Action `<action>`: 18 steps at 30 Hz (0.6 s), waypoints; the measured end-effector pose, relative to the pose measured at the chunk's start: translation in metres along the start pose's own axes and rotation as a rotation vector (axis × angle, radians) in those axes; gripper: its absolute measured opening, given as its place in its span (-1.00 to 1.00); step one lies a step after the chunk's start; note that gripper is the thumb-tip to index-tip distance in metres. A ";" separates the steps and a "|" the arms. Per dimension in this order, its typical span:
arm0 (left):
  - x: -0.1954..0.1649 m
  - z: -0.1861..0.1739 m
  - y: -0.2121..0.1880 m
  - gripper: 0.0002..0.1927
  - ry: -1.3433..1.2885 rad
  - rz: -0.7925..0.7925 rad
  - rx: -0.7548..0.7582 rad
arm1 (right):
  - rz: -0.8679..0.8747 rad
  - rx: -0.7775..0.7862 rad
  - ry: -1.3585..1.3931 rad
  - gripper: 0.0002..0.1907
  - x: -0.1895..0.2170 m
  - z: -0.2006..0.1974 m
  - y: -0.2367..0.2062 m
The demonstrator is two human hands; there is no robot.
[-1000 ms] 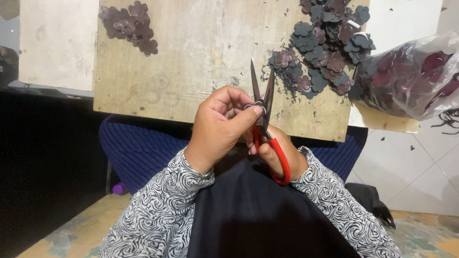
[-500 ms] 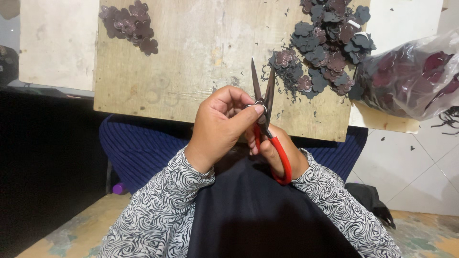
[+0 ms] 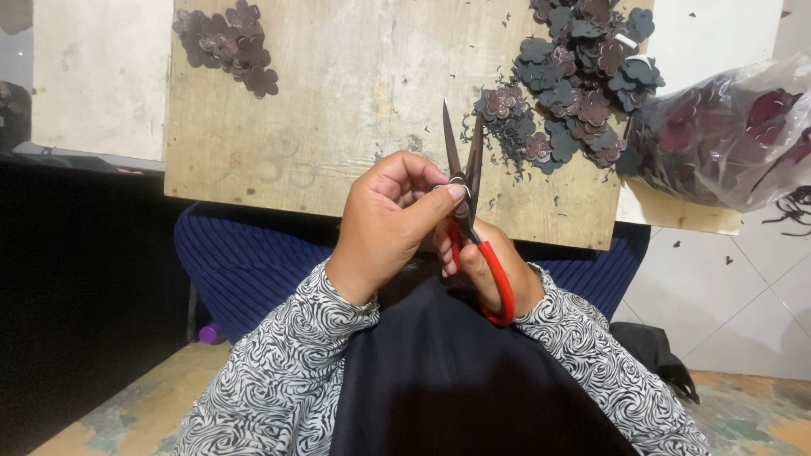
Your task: The person sits at a workbench and uses red-handled scissors to trim excess material from the edges of small flower-shaped fabric pieces, one at a time, placing each trimmed piece onto a growing pile on the table beside a plastic bag of finished pieces.
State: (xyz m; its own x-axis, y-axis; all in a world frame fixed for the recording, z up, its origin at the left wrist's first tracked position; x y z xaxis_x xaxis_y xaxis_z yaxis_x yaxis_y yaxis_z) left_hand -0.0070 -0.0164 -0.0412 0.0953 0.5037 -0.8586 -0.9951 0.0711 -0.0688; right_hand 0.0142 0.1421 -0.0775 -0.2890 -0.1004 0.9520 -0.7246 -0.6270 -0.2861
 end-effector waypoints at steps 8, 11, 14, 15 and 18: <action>0.000 -0.001 0.000 -0.88 0.025 0.021 0.009 | 0.013 -0.007 -0.013 -0.19 0.000 -0.001 0.000; 0.001 -0.002 0.000 -0.88 -0.004 0.003 0.007 | 0.020 -0.007 -0.007 -0.20 0.000 -0.001 -0.001; 0.001 -0.003 0.001 -0.88 0.045 0.042 0.006 | 0.039 0.000 0.009 -0.20 -0.001 -0.001 -0.001; 0.002 -0.004 0.001 -0.88 0.069 0.058 0.004 | 0.048 0.004 0.015 -0.20 -0.002 -0.001 -0.001; 0.004 -0.006 0.001 -0.88 0.049 0.060 0.005 | 0.062 0.010 0.033 -0.18 -0.004 -0.001 0.000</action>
State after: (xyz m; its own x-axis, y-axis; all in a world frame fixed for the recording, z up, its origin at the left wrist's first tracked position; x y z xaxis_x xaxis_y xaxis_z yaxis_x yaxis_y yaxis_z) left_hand -0.0082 -0.0191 -0.0477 0.0339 0.4645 -0.8849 -0.9988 0.0461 -0.0141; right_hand 0.0149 0.1430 -0.0811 -0.3538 -0.1137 0.9284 -0.6982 -0.6284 -0.3430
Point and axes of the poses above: each hand's wrist, its own y-axis towards the middle knuckle, its own z-axis out of the palm, x = y × z, the point moved 4 cm from there along y, towards the middle knuckle, and after that the axes turned 9 degrees about z, right-handed, at the moved point
